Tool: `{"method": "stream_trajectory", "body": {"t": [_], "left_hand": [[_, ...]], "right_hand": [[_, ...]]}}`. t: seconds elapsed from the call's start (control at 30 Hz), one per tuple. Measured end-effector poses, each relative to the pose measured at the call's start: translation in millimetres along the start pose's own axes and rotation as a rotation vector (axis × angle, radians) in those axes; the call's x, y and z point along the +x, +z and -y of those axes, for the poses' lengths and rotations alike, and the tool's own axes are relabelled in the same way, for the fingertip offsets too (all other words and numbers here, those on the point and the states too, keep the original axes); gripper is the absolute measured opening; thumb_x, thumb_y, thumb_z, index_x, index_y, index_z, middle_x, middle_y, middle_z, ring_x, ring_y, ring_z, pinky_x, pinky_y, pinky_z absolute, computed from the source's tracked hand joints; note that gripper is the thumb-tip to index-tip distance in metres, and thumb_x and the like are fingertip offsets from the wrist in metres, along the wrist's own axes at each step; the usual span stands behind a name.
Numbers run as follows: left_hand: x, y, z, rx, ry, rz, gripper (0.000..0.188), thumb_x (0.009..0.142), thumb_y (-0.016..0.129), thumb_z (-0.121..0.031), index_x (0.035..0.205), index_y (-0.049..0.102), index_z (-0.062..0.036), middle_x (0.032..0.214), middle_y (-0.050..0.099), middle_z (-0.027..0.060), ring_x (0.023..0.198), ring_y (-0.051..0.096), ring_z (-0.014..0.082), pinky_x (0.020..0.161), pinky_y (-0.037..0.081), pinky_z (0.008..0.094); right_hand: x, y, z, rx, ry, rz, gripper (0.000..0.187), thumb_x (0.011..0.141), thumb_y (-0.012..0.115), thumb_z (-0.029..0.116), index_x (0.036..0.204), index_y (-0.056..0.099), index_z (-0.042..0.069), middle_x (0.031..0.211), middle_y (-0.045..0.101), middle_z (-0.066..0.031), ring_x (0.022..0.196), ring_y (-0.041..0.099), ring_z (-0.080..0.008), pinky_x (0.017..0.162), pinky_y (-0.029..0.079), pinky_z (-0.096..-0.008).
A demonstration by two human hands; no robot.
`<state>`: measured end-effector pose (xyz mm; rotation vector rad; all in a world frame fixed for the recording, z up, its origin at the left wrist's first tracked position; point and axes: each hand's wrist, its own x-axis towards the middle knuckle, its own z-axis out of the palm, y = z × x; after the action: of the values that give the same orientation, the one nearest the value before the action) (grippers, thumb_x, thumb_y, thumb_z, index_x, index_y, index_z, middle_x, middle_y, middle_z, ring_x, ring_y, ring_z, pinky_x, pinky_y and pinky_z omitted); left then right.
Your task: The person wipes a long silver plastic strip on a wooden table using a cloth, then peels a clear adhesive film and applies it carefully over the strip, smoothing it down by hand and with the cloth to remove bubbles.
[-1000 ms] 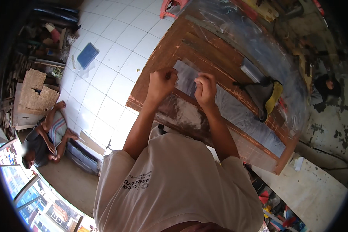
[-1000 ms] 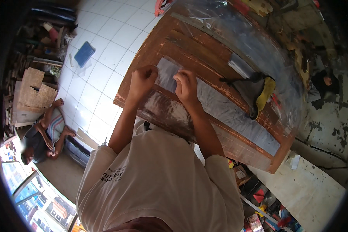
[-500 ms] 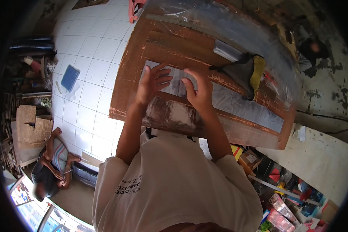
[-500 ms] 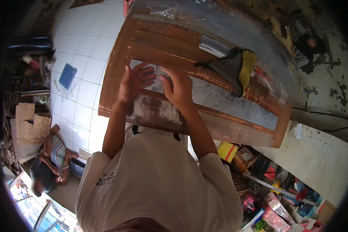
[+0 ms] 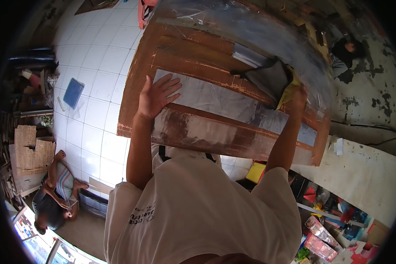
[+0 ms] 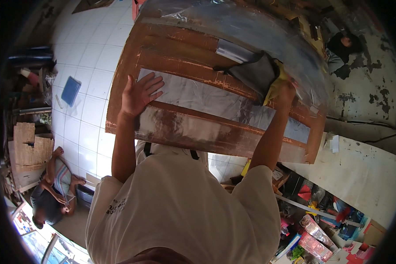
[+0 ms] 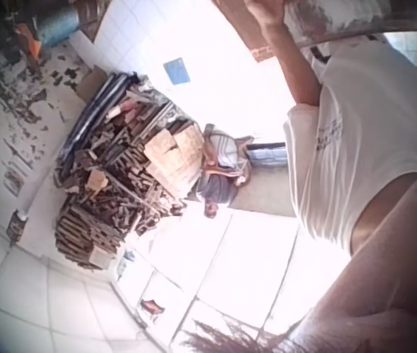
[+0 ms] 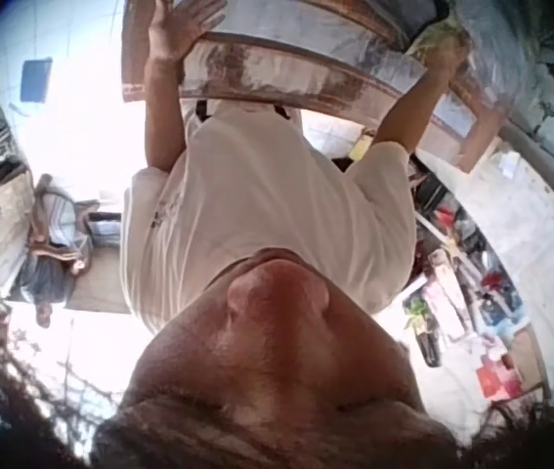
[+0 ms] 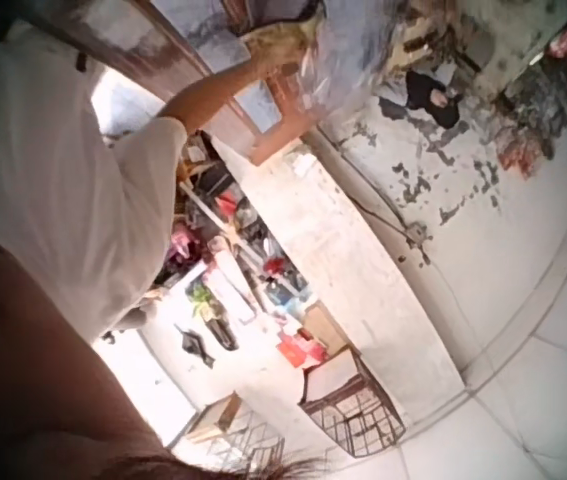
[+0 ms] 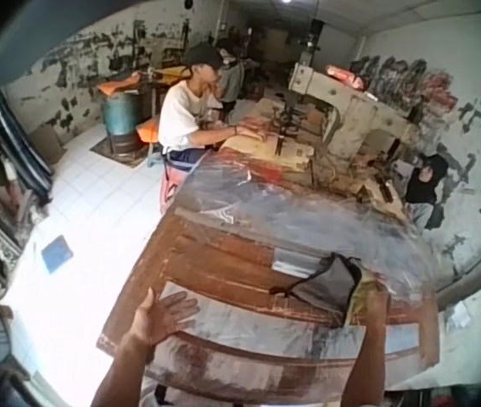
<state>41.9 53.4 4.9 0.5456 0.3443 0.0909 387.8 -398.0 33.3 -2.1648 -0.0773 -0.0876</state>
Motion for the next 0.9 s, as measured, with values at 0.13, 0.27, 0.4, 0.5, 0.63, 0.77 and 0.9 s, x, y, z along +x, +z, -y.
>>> {"method": "stream_trajectory", "body": {"t": [0.13, 0.27, 0.4, 0.5, 0.63, 0.77, 0.9], "left_hand": [[0, -5, 1, -0.04, -0.014, 0.04, 0.098, 0.09, 0.04, -0.07, 0.147, 0.022, 0.0077, 0.146, 0.034, 0.0292, 0.136, 0.037, 0.0389, 0.109, 0.033, 0.0494], [1, -2, 0, 0.0, -0.014, 0.066, 0.101, 0.088, 0.042, -0.072, 0.147, 0.023, 0.0075, 0.147, 0.033, 0.0292, 0.136, 0.036, 0.0391, 0.109, 0.032, 0.0494], [5, -8, -1, -0.166, -0.037, 0.144, 0.101, 0.087, 0.043, -0.072, 0.147, 0.023, 0.0073, 0.147, 0.032, 0.0296, 0.137, 0.034, 0.0407, 0.111, 0.029, 0.0502], [7, -5, 1, -0.318, -0.053, 0.154, 0.102, 0.087, 0.042, -0.074, 0.146, 0.023, 0.0071, 0.147, 0.032, 0.0305, 0.138, 0.031, 0.0418, 0.113, 0.027, 0.0504], [3, -6, 5, -0.38, -0.073, 0.131, 0.104, 0.086, 0.039, -0.076, 0.147, 0.022, 0.0059, 0.149, 0.031, 0.0288, 0.139, 0.029, 0.0401, 0.114, 0.024, 0.0491], [0, 0, 7, -0.446, -0.079, 0.138, 0.106, 0.084, 0.033, -0.08, 0.149, 0.02, 0.0036, 0.153, 0.028, 0.0229, 0.142, 0.027, 0.0355, 0.116, 0.021, 0.0469], [-2, 6, 12, -0.471, -0.079, 0.165, 0.104, 0.085, 0.029, -0.08, 0.148, 0.023, 0.0023, 0.153, 0.03, 0.0191, 0.142, 0.027, 0.0335, 0.117, 0.02, 0.0464]], "right_hand": [[-56, -62, 53, 1.273, 0.102, 0.113, 0.053, 0.083, 0.056, 0.014, 0.133, 0.048, -0.003, 0.133, 0.054, -0.0168, 0.126, 0.049, -0.0312, 0.111, 0.031, -0.0498], [-124, -78, 96, 1.218, -0.145, 0.104, 0.055, 0.086, 0.056, 0.018, 0.136, 0.044, -0.002, 0.136, 0.051, -0.0187, 0.126, 0.048, -0.0352, 0.11, 0.031, -0.0517], [-168, 15, 77, 0.252, -0.194, 0.096, 0.034, 0.082, 0.055, 0.007, 0.115, 0.059, 0.0, 0.133, 0.051, -0.0129, 0.125, 0.047, -0.0307, 0.104, 0.035, -0.0385], [-204, 109, 77, -0.466, -0.544, 0.328, 0.034, 0.093, 0.052, 0.026, 0.12, 0.055, 0.006, 0.146, 0.041, -0.0185, 0.136, 0.034, -0.0391, 0.112, 0.021, -0.0537], [-247, 185, 118, -0.582, -0.517, 0.325, 0.053, 0.1, 0.037, 0.042, 0.144, 0.04, 0.012, 0.154, 0.029, -0.0191, 0.145, 0.02, -0.0378, 0.112, 0.006, -0.0644], [-258, 231, 147, -0.495, -0.708, 0.428, 0.059, 0.099, 0.036, 0.045, 0.146, 0.038, 0.009, 0.152, 0.033, -0.0192, 0.143, 0.025, -0.0359, 0.114, 0.009, -0.0603], [-268, 270, 167, -0.472, -0.626, 0.304, 0.059, 0.098, 0.037, 0.043, 0.143, 0.042, 0.005, 0.15, 0.034, -0.0205, 0.142, 0.027, -0.0356, 0.115, 0.013, -0.0575]]}}
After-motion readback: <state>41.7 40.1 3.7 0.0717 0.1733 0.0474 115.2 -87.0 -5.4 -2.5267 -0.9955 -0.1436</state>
